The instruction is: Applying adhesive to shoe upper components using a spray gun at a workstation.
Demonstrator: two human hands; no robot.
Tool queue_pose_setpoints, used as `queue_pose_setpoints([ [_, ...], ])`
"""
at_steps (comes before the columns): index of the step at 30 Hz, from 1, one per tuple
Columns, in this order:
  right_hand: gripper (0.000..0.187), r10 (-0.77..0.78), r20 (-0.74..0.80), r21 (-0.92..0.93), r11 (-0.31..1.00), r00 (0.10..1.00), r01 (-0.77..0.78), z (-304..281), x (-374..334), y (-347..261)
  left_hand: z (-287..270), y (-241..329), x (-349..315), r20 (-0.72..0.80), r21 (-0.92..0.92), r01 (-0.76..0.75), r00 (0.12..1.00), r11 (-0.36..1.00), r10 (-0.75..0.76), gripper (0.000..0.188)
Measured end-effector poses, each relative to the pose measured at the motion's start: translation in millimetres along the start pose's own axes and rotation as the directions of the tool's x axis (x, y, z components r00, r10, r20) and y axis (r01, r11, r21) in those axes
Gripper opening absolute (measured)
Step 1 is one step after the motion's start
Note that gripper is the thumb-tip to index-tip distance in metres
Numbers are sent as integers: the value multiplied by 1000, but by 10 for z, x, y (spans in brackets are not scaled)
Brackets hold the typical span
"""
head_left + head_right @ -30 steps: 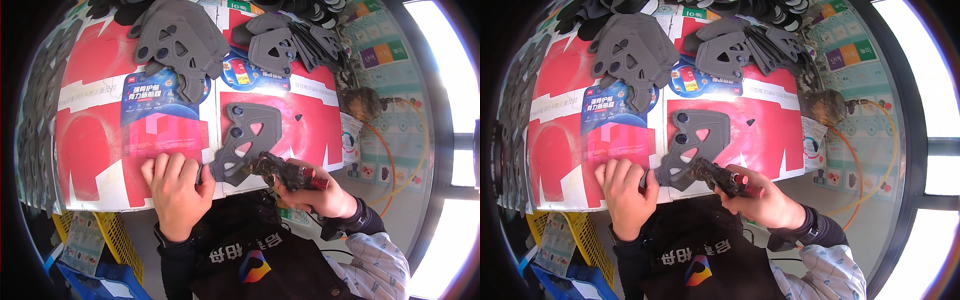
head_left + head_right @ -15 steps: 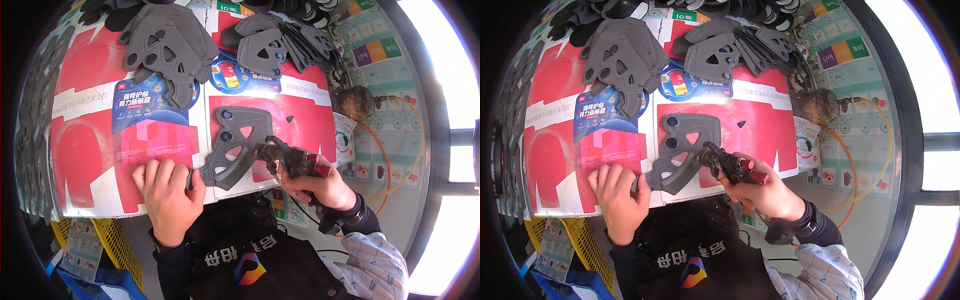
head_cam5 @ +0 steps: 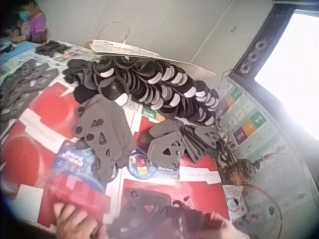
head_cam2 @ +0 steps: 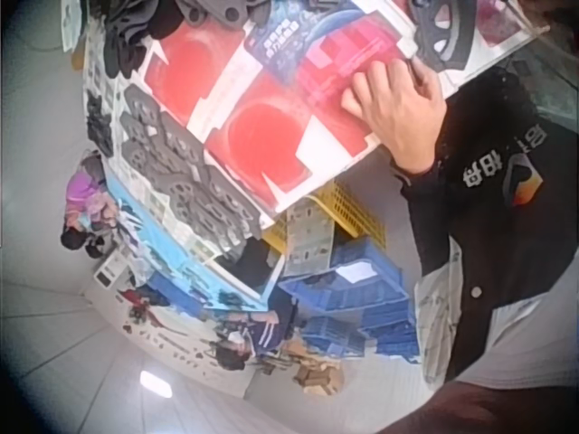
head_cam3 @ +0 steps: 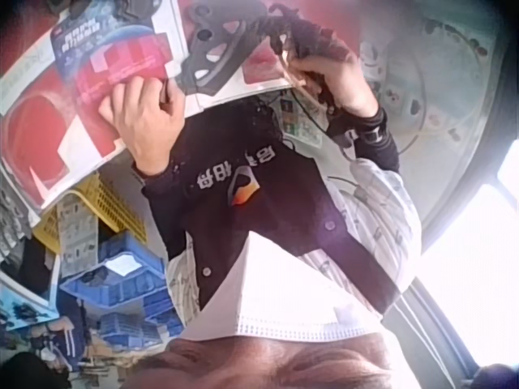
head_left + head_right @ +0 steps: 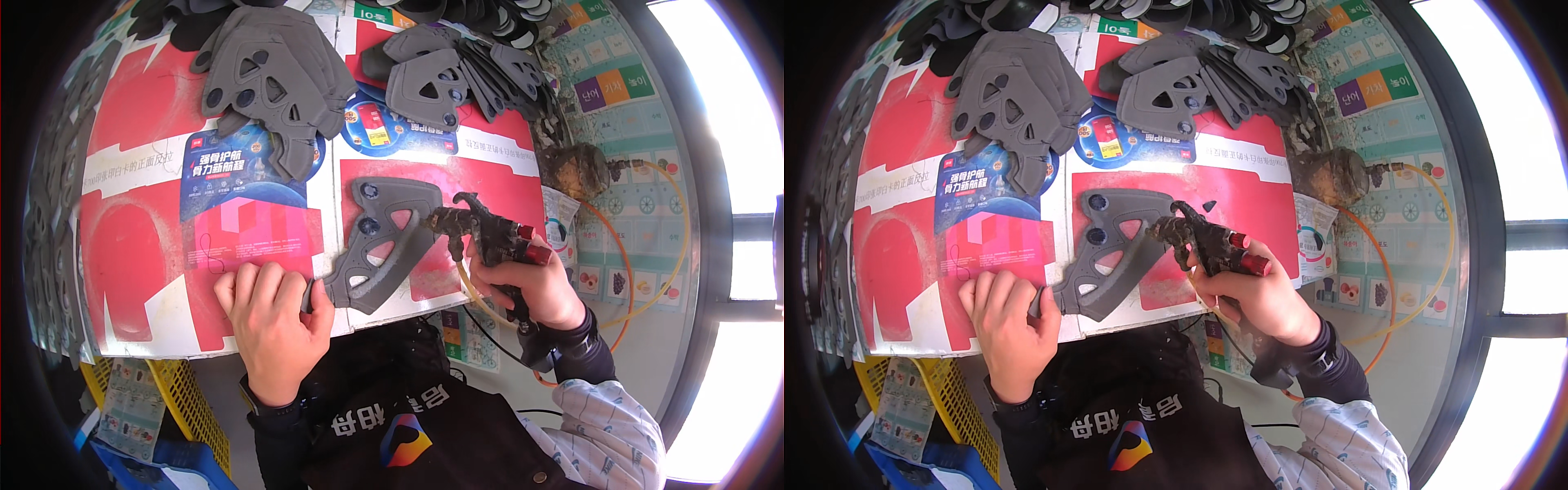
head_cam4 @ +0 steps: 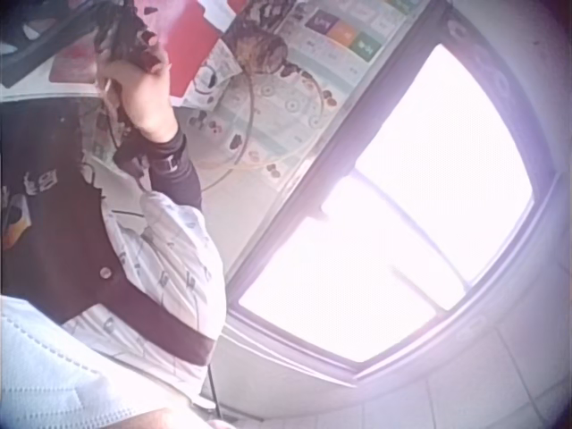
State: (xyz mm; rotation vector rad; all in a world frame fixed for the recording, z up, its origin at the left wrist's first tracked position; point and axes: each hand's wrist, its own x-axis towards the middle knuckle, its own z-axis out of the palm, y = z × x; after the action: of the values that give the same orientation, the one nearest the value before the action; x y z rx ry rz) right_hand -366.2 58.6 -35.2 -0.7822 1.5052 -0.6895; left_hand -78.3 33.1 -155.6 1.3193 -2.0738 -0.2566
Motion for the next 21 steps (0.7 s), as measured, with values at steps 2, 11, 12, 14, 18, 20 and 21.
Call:
queue_pose_setpoints([
  [2, 18, 14, -33, -3, 1000, 999, -14, 32, 13, -36, -11, -1, 0, 1, 1, 1, 1000, 1000, -1, 26],
  [11, 16, -15, 42, -21, 1000, 999, 16, 102, 74, -97, -19, -1, 3, 1, -53, 15, 1000, 998, -15, 23],
  [12, 16, -14, 44, -23, 1000, 999, 15, 124, 76, -111, -25, -3, 0, -2, -53, 14, 1000, 998, -14, 23],
  [14, 16, -1, 54, -22, 1000, 999, 2, 180, 78, -128, -35, -10, -12, -5, -52, 18, 1000, 998, -19, 23],
  [18, 15, 1, 36, -23, 1000, 999, 0, 206, 82, -97, 1, -22, -4, -19, -34, 8, 1000, 999, -8, 25],
  [20, 17, 12, 85, -50, 999, 996, -8, 187, 79, -90, -5, -25, -9, -17, -33, 10, 1000, 999, -10, 25],
  [21, 17, 13, 87, -51, 999, 996, -9, 186, 75, -81, -7, -29, -11, -24, -32, 7, 1000, 999, -8, 25],
])
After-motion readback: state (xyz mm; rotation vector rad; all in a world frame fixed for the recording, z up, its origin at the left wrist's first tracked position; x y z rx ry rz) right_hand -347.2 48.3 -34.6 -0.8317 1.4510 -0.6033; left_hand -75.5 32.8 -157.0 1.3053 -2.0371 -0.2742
